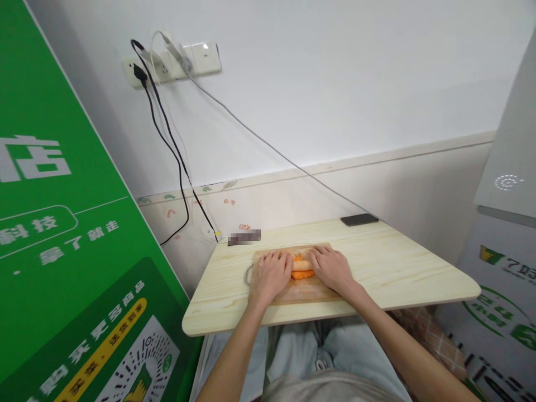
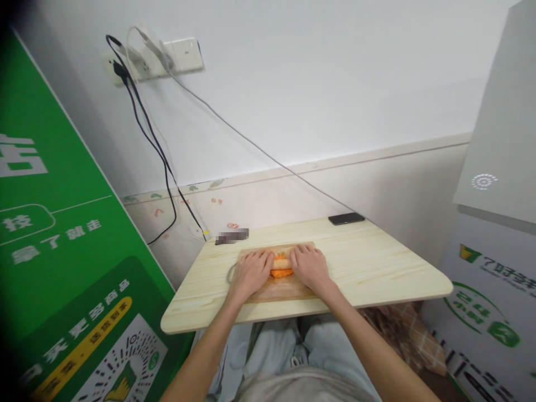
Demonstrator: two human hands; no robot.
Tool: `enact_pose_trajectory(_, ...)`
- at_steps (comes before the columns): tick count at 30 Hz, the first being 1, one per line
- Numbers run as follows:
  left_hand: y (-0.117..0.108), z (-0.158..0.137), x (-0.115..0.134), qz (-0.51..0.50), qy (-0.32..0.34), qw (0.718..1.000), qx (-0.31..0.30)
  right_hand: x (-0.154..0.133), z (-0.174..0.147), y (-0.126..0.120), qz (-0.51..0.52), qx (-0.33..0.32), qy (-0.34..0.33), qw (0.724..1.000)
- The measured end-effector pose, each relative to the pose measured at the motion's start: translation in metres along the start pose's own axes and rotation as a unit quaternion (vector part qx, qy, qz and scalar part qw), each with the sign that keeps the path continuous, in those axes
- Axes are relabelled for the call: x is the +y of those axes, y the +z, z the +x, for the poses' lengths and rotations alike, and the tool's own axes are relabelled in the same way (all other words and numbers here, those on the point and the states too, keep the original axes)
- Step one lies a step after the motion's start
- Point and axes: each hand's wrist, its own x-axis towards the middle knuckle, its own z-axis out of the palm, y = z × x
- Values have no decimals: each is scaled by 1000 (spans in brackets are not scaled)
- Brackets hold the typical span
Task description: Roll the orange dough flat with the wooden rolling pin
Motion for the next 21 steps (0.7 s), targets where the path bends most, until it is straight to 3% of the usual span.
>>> enact_pose_trajectory(7,-4,-14,7,-11,-15,1000,10,-6,-10,-8,14,-3,2,1000)
enact_pose_trajectory(15,15,-27,6,-24,-23,998,45,-10,-27,1,57,52,7,997)
enact_pose_trajectory(21,21,-31,4,-44,-19,998,51,-14,-32,-1,72,58,17,996)
